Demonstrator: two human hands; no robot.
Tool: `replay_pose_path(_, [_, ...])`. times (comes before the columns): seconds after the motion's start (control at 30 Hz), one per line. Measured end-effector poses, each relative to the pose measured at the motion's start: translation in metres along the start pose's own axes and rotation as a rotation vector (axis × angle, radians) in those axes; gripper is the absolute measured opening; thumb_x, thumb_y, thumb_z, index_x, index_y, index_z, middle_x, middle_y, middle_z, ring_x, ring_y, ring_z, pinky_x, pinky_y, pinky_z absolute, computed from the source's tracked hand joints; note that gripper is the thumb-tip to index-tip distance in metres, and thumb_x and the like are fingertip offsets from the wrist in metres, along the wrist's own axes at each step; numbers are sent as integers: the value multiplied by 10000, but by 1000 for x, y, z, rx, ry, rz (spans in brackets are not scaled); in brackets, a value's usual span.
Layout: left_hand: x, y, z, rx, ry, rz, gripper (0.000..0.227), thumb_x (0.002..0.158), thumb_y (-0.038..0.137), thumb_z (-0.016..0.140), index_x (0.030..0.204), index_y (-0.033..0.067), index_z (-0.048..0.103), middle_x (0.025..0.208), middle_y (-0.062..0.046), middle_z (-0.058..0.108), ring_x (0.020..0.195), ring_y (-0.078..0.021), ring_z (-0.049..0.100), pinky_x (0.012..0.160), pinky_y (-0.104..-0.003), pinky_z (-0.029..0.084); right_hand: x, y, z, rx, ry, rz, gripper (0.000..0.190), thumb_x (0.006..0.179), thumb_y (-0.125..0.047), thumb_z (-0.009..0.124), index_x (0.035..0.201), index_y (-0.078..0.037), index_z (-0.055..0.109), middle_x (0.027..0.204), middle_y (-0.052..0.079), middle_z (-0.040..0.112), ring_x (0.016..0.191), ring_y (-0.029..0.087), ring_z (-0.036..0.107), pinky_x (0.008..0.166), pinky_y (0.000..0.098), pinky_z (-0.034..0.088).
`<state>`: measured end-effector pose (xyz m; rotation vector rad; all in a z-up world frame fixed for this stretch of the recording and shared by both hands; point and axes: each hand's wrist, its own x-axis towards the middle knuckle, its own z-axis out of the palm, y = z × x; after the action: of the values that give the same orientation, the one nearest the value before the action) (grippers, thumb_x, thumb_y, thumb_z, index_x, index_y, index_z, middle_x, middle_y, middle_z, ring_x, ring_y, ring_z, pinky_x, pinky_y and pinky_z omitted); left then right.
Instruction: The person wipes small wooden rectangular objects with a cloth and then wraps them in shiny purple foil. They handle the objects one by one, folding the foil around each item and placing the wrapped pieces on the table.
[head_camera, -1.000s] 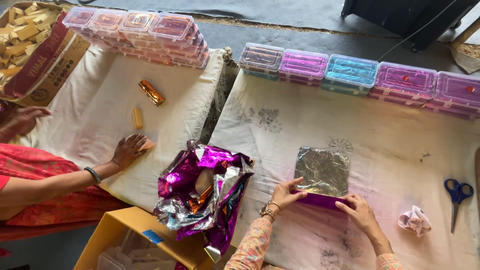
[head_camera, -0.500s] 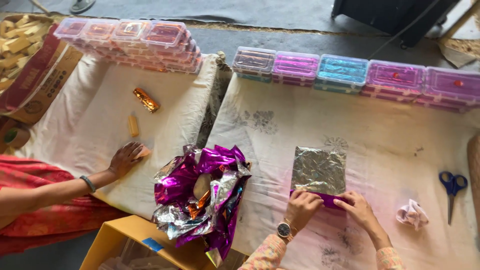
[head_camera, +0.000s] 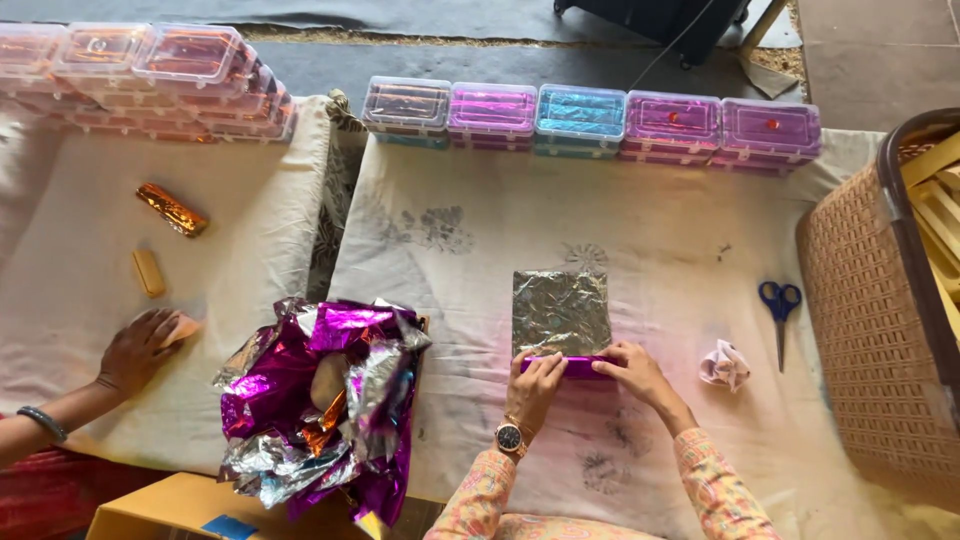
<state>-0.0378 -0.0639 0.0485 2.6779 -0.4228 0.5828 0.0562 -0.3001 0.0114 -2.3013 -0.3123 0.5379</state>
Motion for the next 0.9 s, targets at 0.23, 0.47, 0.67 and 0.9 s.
replay_pose_path(0.23, [4,-9,12,-57,-55,-26,324,867,197,709,1185,144,733,1212,12,727,1141,-135,661,1133,-436,347,-26,-54,-14,-198,277,-184,404,817,-377,775,1078,-69,761,1075,113,689,1031,297,630,901,401,512])
replay_pose_path(0.47, [1,-9,13,-57,-59,-31,323,879,197,710,1197,146,732,1216,15,731,1097,-122,673,1149,-457,339,-55,-105,-8,-365,383,-492,510,753,-240,829,1218,-109,664,1215,76,665,1113,291,618,977,439,488])
replay_pose_path(0.67, [0,-8,9,-18,-86,-20,373,875,150,662,1245,125,702,1268,-2,707,1140,-125,654,1175,-481,303,-50,-91,0,-365,286,-516,589,718,-84,783,1281,-94,610,1260,91,646,1169,307,607,1049,443,472])
replay_pose_path(0.9, [-1,-12,11,164,-79,110,422,936,141,573,1344,88,663,1369,-41,663,1237,-138,626,1230,-467,274,-46,-93,-2,-409,269,-528,626,695,-83,781,1293,-88,595,1263,91,639,1175,301,609,1088,465,436])
